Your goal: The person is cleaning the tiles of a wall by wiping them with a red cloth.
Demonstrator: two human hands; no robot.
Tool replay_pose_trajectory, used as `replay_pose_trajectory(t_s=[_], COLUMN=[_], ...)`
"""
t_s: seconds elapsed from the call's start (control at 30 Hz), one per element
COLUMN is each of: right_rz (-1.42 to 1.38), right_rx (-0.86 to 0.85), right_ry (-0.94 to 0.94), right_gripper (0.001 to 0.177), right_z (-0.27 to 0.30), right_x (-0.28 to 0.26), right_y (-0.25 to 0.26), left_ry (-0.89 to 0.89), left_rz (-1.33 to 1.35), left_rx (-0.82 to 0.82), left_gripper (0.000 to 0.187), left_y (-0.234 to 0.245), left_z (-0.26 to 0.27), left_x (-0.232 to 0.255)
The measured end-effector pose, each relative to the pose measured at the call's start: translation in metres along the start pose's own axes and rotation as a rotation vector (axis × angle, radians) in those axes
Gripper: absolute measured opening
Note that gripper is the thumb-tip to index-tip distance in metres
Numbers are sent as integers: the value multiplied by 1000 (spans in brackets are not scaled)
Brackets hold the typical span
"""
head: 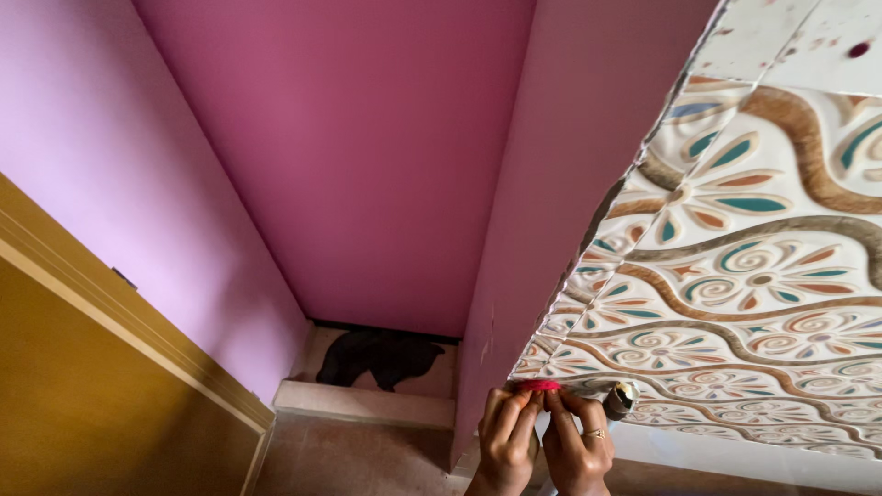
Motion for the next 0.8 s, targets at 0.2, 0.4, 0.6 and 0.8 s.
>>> replay_pose_trajectory(t_s=[0.2, 0.4, 0.6, 0.8], right_rz=[-1, -38, -98, -98], right_rx=[-110, -222, -377, -330], right_ry=[-31, -35, -120, -131], right_gripper=[29, 20, 17, 19], right_z=[38, 85, 138, 83], right_x=[5, 13, 27, 9], right_y=[-16, -39, -68, -32], left_ry=[91, 125, 259, 236], left_rz=[-19, -13, 27, 64], left_rx=[4, -1, -49, -51], left_gripper=[16, 20, 24, 23], left_y=[2, 6, 5, 15], left_z=[31, 73, 110, 68], left_x=[-20, -46, -73, -41])
Point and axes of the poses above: each hand's wrist, its own z-axis away from the middle knuckle, its own y-axis out of the back of the hand, x = y × z, the point moved 5 cm from there along -z, towards the middle knuckle, and after that the axes turned 15 degrees about z, right-handed, at the moved point
